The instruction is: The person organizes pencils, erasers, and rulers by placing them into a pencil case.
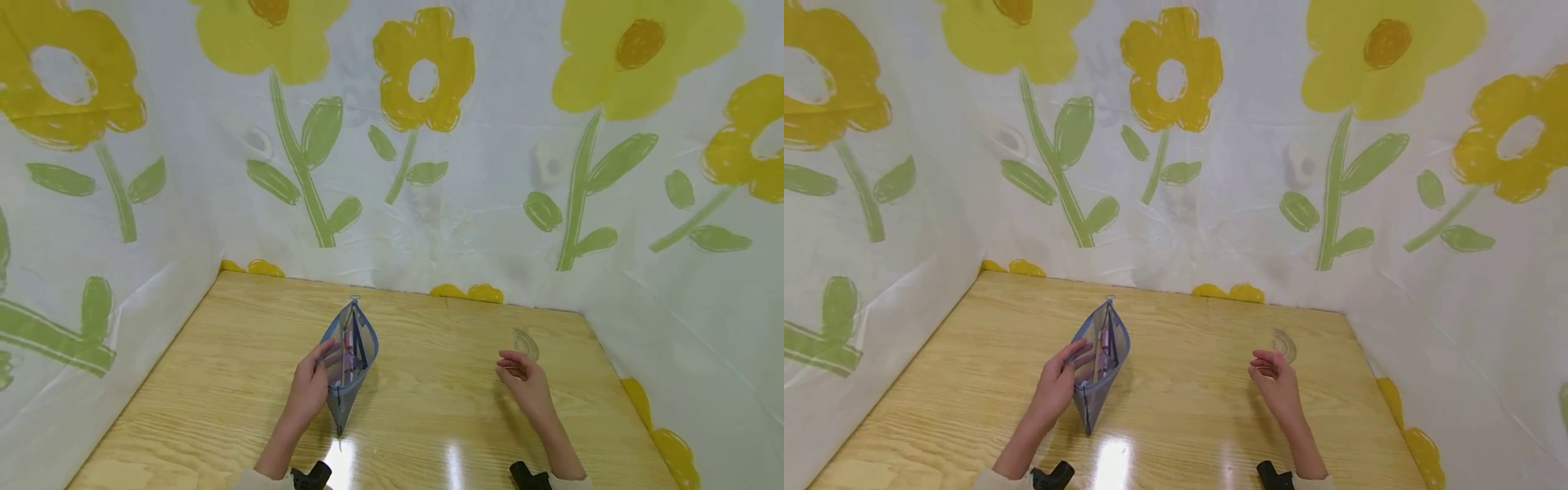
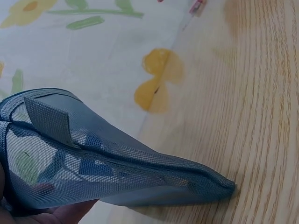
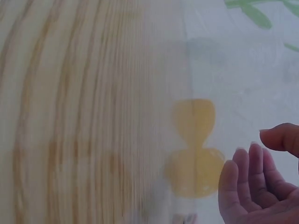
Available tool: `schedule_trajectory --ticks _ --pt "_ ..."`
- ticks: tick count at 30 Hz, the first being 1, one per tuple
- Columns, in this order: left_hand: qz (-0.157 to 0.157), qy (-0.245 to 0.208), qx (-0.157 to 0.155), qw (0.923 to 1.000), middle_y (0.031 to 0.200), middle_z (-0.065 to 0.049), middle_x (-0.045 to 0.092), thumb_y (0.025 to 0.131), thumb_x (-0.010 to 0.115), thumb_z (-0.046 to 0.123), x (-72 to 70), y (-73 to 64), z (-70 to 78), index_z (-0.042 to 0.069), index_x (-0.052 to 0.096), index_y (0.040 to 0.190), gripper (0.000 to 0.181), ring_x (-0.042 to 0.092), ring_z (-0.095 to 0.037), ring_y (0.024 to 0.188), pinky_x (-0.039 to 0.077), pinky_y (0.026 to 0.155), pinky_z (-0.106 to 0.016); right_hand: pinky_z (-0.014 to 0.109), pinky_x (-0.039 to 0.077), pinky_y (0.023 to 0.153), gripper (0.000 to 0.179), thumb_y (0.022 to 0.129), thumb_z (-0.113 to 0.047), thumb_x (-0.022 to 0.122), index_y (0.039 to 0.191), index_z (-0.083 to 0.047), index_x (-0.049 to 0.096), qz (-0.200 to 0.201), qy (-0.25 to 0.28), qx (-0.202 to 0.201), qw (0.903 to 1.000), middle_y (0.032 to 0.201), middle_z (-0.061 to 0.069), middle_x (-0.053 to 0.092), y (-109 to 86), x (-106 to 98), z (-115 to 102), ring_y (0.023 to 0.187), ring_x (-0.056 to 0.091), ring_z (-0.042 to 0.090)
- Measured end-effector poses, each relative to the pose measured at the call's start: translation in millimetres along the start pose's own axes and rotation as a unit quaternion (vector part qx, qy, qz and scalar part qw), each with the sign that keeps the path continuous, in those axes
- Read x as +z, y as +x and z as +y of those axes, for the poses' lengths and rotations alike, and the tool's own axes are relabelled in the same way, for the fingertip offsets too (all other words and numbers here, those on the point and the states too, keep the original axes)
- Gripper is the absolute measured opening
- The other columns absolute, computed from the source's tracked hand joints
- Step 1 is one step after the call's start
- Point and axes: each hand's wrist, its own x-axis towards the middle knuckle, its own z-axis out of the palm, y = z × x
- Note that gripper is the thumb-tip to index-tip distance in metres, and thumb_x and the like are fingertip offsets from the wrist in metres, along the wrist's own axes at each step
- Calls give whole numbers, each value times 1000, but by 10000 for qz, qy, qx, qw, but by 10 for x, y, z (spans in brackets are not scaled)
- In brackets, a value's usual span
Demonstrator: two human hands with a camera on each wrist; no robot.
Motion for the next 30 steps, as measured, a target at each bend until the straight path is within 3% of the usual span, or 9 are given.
schedule_trajectory --ticks 5,9,15,18,24,30 --pt "-43 -119 -6 9999 150 -34 42 103 21 -5 -7 -19 20 -14 31 152 51 47 -49 136 51 107 -53 11 54 80 39 99 -7 65 134 9 57 184 -188 -35 9996 114 14 66 -34 -168 57 94 61 -2" --pt "-56 -140 -49 9999 150 -35 41 103 20 -5 -23 -41 32 -15 30 152 51 47 -50 136 51 107 -52 11 55 79 41 98 -6 66 136 8 56 388 -406 163 9983 114 8 66 -43 -253 124 93 60 -5" --pt "-26 -109 -49 9999 149 -34 42 102 21 -5 -36 -39 13 -14 32 151 51 48 -50 135 52 105 -51 13 54 71 49 99 -11 66 141 8 52 469 -814 707 9931 127 24 60 -31 -362 157 89 55 -5" --pt "-6 -104 -27 9999 149 -35 43 102 21 -6 -40 -45 5 -15 32 151 51 48 -50 135 53 105 -51 12 51 71 55 100 -18 65 146 8 47 299 -1132 944 9886 136 29 52 -17 -432 161 96 55 4" --pt "21 -100 9 9999 148 -35 44 103 21 -6 -40 -53 5 -15 32 150 50 48 -51 134 52 104 -52 12 49 76 64 102 -19 61 150 14 34 -256 -1376 1339 9811 143 35 43 18 -544 191 125 51 43" --pt "11 -135 107 9999 148 -36 43 102 21 -6 -52 -43 18 -16 31 150 50 48 -51 134 52 105 -53 15 50 76 62 99 -17 63 143 19 40 -476 -1564 1293 9780 137 40 48 123 -542 196 127 51 49"
